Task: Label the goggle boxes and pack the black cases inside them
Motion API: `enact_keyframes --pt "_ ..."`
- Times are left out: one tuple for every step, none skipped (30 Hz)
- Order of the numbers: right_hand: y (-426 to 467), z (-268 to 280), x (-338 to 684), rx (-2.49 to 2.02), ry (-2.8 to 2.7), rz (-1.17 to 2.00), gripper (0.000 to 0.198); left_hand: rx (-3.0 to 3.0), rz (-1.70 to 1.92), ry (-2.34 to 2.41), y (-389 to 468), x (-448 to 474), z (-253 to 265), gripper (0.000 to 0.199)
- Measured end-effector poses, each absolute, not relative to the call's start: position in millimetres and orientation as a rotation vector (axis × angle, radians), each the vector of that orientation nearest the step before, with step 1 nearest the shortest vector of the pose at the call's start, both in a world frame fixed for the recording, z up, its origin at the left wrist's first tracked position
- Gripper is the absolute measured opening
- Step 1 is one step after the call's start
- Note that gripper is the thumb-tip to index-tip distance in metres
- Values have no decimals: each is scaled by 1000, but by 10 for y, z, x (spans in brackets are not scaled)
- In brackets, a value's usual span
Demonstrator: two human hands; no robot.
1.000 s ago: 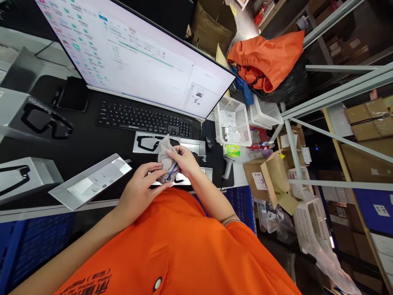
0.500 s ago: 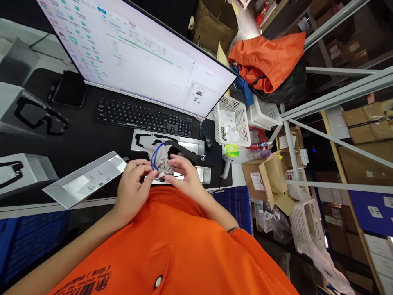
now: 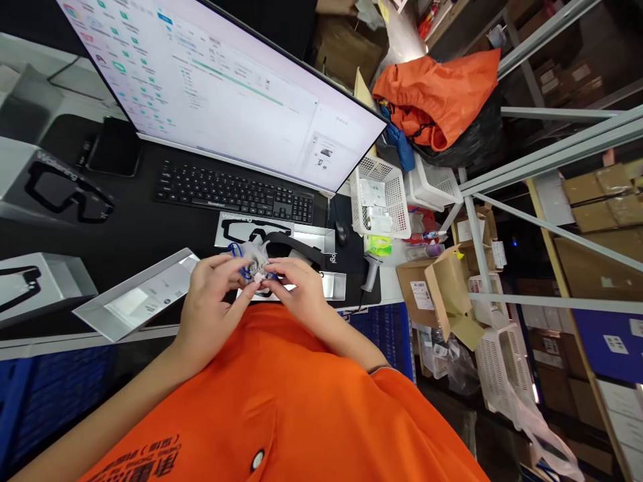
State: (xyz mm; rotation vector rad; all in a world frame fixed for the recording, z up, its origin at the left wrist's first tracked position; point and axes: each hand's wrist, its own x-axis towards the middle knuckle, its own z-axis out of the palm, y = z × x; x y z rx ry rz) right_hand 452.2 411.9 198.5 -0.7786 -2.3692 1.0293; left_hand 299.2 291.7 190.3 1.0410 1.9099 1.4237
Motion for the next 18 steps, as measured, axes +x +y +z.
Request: enact_keyframes --pt "4126 1976 4519 -772 -2387 1039 19 1113 1383 1949 2906 2977 1907 39" --pt "4131 1967 4514 -766 -2408 1043 21 1143 1351 1969 2898 2965 1909 36" --pt "4135 1960 4508 -767 -2428 1046 23 1135 1327 1970 2895 2956 1907 35" --pt "4137 1954 4500 -772 -2444 1050 23 1109 1308 1962 2895 2951 1900 36" --pt "4138 1953 4491 -781 -2456 1059 22 1084 1289 1949 2901 2948 1887 38" --pt "4139 1956 4482 -791 -2464 1070 21 1078 1268 1935 2911 2945 1870 39" --pt "4139 1965 4475 -798 -2474 1082 19 1090 1246 1924 2924 2939 1850 39" --pt "4138 1978 4471 -802 -2488 1091 17 1124 1226 1915 2939 2929 1830 38" --pt "4139 1993 4472 -801 -2507 1095 15 1174 1208 1910 2954 2913 1814 37" --pt "4140 2008 4479 -798 -2531 1096 14 1232 1188 1904 2967 2891 1802 35" --pt "4143 2022 4492 -791 -2556 1094 13 1290 1167 1893 2976 2862 1797 34" --pt "4147 2032 4511 -778 -2581 1094 12 1338 1150 1877 2978 2829 1799 33" --pt "4154 2039 4534 -755 -2604 1101 13 1366 1129 1851 2974 2793 1809 32" --pt "4164 2046 4560 -719 -2618 1113 13 1367 1115 1822 2963 2757 1826 32" --pt "4176 2054 4586 -672 -2624 1129 14 1342 1104 1797 2946 2723 1847 32" --pt "4191 2068 4608 -617 -2623 1147 15 1298 1096 1777 2926 2693 1873 32" --pt "4206 2091 4627 -570 -2617 1168 15 1243 1091 1754 2905 2669 1902 33" --pt "4219 2126 4639 -541 -2609 1192 15 1180 1088 1722 2886 2650 1933 34"
